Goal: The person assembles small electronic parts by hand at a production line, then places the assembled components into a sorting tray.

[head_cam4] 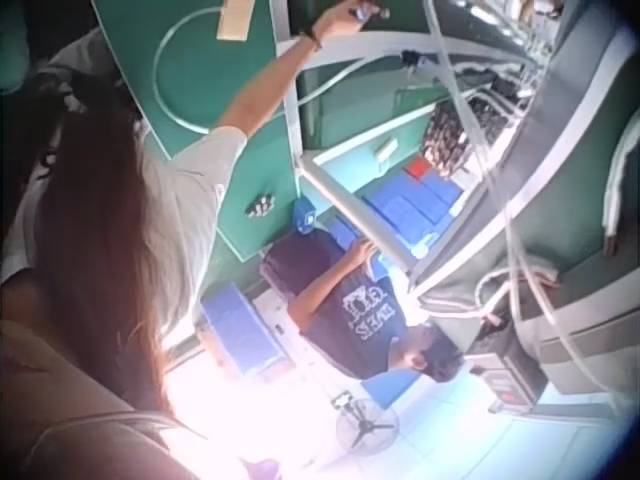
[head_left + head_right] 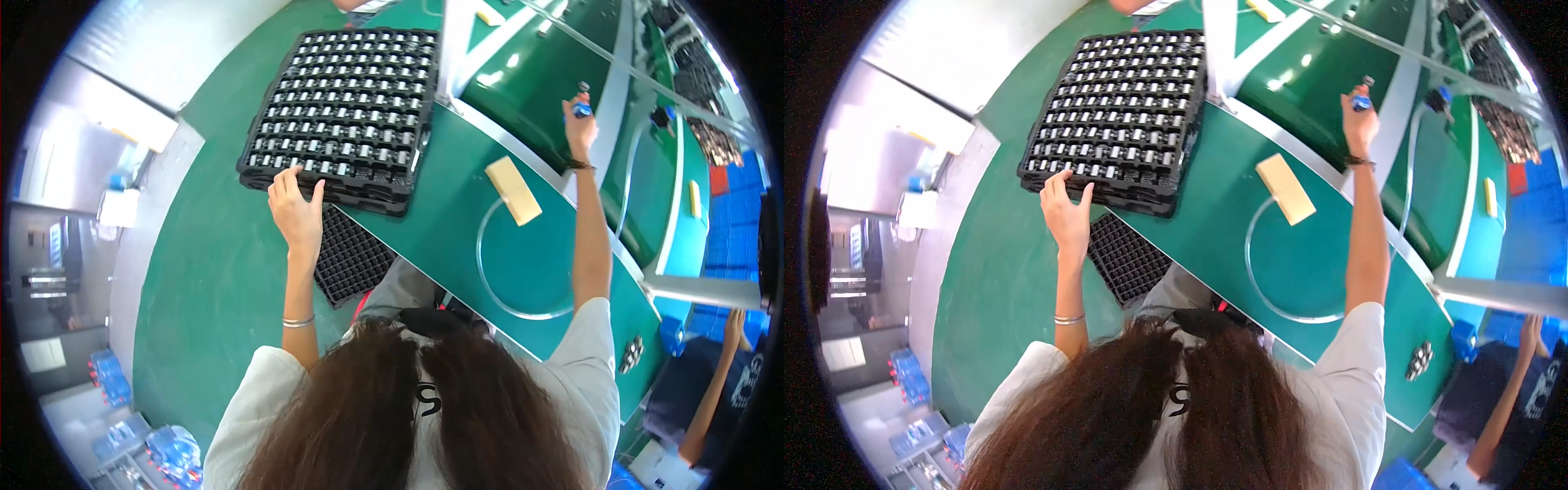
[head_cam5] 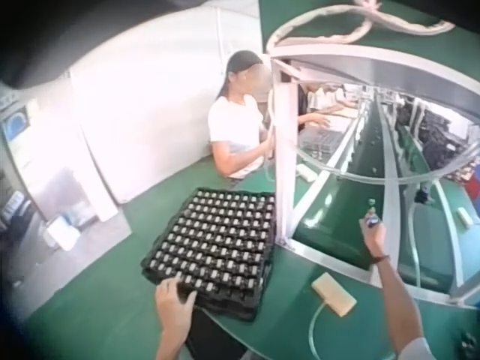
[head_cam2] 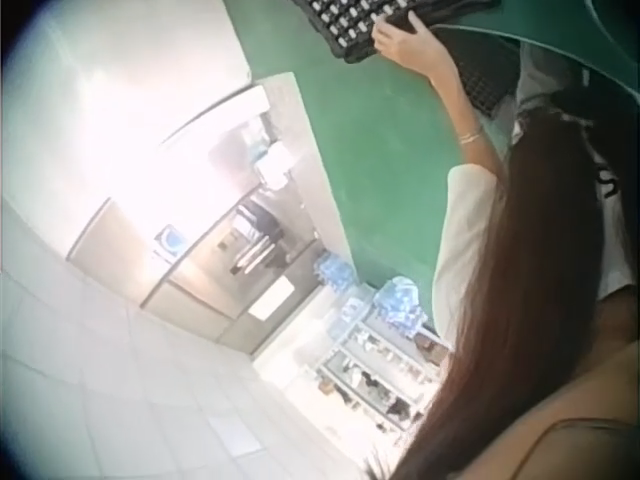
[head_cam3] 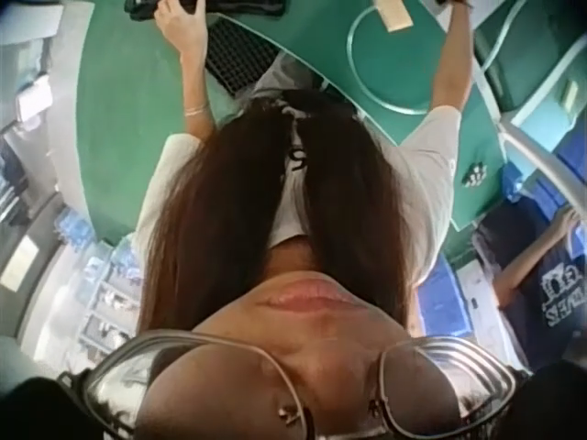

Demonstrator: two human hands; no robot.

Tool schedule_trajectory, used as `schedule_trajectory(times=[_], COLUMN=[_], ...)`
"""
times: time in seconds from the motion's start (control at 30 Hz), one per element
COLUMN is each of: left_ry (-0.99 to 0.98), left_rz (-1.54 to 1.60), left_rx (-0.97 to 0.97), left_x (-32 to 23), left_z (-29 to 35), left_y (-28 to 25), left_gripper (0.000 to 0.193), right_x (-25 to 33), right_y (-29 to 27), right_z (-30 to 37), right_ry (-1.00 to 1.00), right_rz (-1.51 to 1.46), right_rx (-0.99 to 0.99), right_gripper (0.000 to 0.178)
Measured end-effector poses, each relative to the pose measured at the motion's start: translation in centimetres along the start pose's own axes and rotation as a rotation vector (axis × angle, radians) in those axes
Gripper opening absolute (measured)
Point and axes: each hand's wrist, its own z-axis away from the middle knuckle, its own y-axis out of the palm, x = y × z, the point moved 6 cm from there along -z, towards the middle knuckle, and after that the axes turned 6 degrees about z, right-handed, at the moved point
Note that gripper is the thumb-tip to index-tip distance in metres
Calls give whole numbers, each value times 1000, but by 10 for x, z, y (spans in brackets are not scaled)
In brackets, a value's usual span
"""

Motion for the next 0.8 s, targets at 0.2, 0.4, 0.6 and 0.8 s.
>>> schedule_trajectory(times=[0.2, 0.4, 0.6, 0.8], left_ry=[40, -159, -188, -208], left_rz=[175, 108, 406, 373], left_rx=[203, 540, 478, 352], left_x=[-13, 1, -8, -8], left_z=[-25, -39, -41, -30], left_y=[15, 56, 47, 38], left_gripper=[19, 25, 16, 24], right_x=[-14, -12, -20, 5], right_y=[20, 26, 11, -41], right_z=[-35, -33, -36, -6], right_ry=[-95, -50, -64, -58], right_rz=[24, 23, -121, -878], right_rx=[-115, -176, -198, -391], right_gripper=[41, 41, 39, 20])
